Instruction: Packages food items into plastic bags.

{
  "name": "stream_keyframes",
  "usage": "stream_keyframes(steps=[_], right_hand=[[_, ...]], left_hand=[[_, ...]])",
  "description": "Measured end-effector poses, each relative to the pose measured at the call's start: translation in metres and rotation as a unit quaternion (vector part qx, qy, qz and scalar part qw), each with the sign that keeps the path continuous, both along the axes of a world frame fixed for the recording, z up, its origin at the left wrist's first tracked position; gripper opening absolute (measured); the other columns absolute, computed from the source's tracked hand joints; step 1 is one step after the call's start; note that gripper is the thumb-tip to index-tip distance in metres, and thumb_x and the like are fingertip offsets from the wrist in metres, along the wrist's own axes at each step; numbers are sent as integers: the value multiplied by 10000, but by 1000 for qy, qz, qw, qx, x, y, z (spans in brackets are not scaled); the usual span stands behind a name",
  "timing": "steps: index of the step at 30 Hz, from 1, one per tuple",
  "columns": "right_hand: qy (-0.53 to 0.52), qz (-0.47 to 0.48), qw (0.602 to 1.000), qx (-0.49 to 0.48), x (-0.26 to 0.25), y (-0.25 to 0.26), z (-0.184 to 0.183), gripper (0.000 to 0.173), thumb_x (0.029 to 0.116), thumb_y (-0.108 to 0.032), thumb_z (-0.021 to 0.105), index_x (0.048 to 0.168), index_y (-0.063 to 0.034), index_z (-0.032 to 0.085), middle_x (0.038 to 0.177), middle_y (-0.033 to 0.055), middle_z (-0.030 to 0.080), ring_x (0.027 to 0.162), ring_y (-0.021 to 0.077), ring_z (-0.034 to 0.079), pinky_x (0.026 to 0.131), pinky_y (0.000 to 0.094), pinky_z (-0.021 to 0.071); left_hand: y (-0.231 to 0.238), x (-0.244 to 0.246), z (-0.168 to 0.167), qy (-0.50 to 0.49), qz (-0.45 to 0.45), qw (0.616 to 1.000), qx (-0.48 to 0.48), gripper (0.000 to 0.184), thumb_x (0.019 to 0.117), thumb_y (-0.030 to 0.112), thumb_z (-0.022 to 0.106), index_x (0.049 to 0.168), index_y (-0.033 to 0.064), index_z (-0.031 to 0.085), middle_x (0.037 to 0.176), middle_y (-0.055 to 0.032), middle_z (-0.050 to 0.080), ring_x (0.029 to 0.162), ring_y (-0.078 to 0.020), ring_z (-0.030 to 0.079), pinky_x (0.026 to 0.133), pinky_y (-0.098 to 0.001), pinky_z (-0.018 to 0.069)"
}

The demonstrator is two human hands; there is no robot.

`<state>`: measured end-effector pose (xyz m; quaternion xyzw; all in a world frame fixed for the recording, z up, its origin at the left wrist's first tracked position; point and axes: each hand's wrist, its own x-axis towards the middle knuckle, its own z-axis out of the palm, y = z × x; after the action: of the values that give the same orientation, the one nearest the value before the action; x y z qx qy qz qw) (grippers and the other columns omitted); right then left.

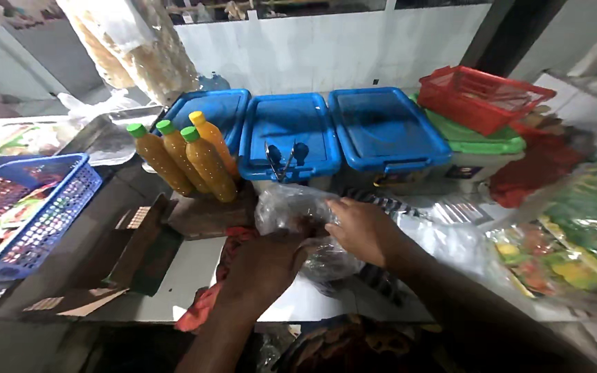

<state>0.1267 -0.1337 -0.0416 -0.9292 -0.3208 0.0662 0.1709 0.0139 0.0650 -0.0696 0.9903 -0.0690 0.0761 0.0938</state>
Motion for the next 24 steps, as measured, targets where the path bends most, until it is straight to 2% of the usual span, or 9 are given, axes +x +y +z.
stream_keyframes(steps=[4, 8, 10, 12, 15, 17, 20, 22, 24], right_hand=[[136, -128, 934, 304, 33, -9, -35, 380, 975, -63, 596, 1354, -84, 628, 1152, 120, 725, 928, 230, 730, 827, 454, 621], [435, -239, 666, 556, 25, -1, -62, 318, 981, 49, 437, 1243, 7, 611, 1063, 156, 703, 860, 236, 705, 742, 417, 614], [469, -277, 625, 559, 16, 6, -67, 271, 1001, 12, 431, 1188, 10, 627, 990, 176, 704, 831, 257, 705, 727, 441, 613], [458, -255, 664, 532, 15, 4, -70, 243, 1026, -57, 442, 1164, 3, 633, 984, 173, 706, 860, 257, 708, 755, 449, 614], [359, -114, 845, 379, 18, -8, -72, 325, 1044, -287, 579, 1207, -19, 665, 1075, 138, 720, 977, 209, 706, 879, 415, 600], [251, -13, 948, 194, 18, -9, -69, 483, 922, -417, 726, 1232, -51, 666, 1110, 111, 721, 1024, 198, 696, 947, 442, 575], [196, 64, 978, 35, 21, -7, -60, 380, 962, -426, 664, 1110, -78, 701, 982, 118, 706, 927, 255, 680, 856, 523, 549], [230, 70, 968, 73, 35, -11, -56, 327, 1012, -359, 623, 1106, -59, 714, 992, 119, 708, 933, 230, 675, 882, 486, 545], [332, 24, 919, 213, 49, -18, -60, 229, 1030, -230, 602, 1080, -33, 705, 951, 81, 697, 871, 144, 656, 840, 369, 556]], left_hand=[[-3, -40, -45, -83, 50, 992, -82, 498, 1073, 471, 419, 899, 138, 746, 863, -50, 721, 819, -228, 719, 702, -484, 601], [-11, -50, -93, 8, 153, 979, -134, 479, 1055, 414, 474, 827, 76, 727, 795, -100, 699, 781, -275, 710, 711, -504, 590], [-13, -45, -99, 28, 220, 965, -139, 345, 1023, 356, 553, 955, 101, 775, 904, -103, 747, 863, -294, 729, 783, -542, 588], [-11, -42, -95, -29, 254, 960, -113, 290, 967, 327, 646, 1123, 125, 782, 1016, -119, 768, 907, -325, 743, 795, -577, 592], [-7, -32, -71, -24, 301, 949, -94, 559, 912, 447, 710, 1301, 47, 675, 1087, -221, 726, 930, -425, 716, 794, -640, 566], [-2, -15, -54, 34, 329, 939, -89, 713, 899, 532, 698, 1403, 42, 577, 1104, -248, 706, 966, -450, 700, 821, -643, 554], [6, 18, -42, 67, 333, 935, -99, 631, 909, 423, 706, 1458, 155, 550, 1093, -236, 708, 981, -454, 692, 827, -658, 538], [17, 36, -38, 62, 313, 938, -134, 551, 910, 292, 717, 1442, 234, 585, 1088, -198, 721, 993, -425, 694, 839, -655, 536], [39, 45, -48, 7, 245, 944, -220, 428, 911, 172, 740, 1334, 189, 677, 1092, -145, 735, 972, -346, 708, 848, -623, 560]])
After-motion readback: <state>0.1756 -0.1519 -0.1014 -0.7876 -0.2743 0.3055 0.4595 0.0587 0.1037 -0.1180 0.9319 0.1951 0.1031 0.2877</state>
